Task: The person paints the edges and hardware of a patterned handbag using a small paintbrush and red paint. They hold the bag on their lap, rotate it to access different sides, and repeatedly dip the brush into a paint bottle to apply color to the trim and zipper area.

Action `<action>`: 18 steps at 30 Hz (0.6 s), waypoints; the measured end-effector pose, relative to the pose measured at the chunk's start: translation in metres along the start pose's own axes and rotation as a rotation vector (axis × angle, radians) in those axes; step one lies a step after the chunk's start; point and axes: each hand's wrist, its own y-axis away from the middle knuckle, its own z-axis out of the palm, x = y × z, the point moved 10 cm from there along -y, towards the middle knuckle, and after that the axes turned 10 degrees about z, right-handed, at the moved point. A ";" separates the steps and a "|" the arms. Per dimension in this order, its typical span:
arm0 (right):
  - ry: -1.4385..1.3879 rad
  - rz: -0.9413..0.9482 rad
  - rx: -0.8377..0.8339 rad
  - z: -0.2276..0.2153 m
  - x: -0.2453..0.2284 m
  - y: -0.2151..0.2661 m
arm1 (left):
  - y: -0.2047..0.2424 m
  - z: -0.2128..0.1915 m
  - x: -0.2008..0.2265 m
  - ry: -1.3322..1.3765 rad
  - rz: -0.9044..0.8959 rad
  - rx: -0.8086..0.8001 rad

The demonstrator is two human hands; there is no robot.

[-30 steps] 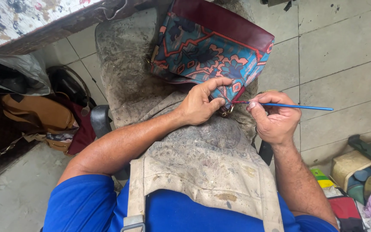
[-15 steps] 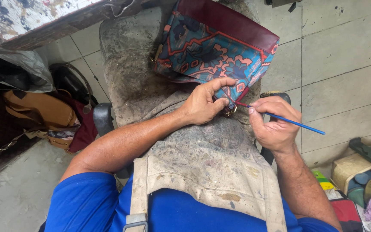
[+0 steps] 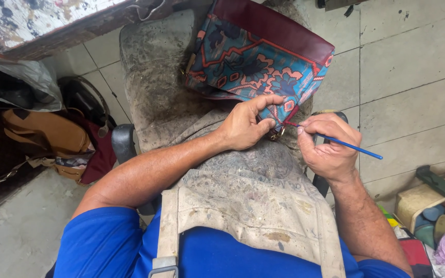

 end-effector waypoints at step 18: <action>-0.026 -0.012 -0.061 0.006 -0.011 -0.010 | 0.000 -0.002 0.005 -0.018 -0.012 -0.008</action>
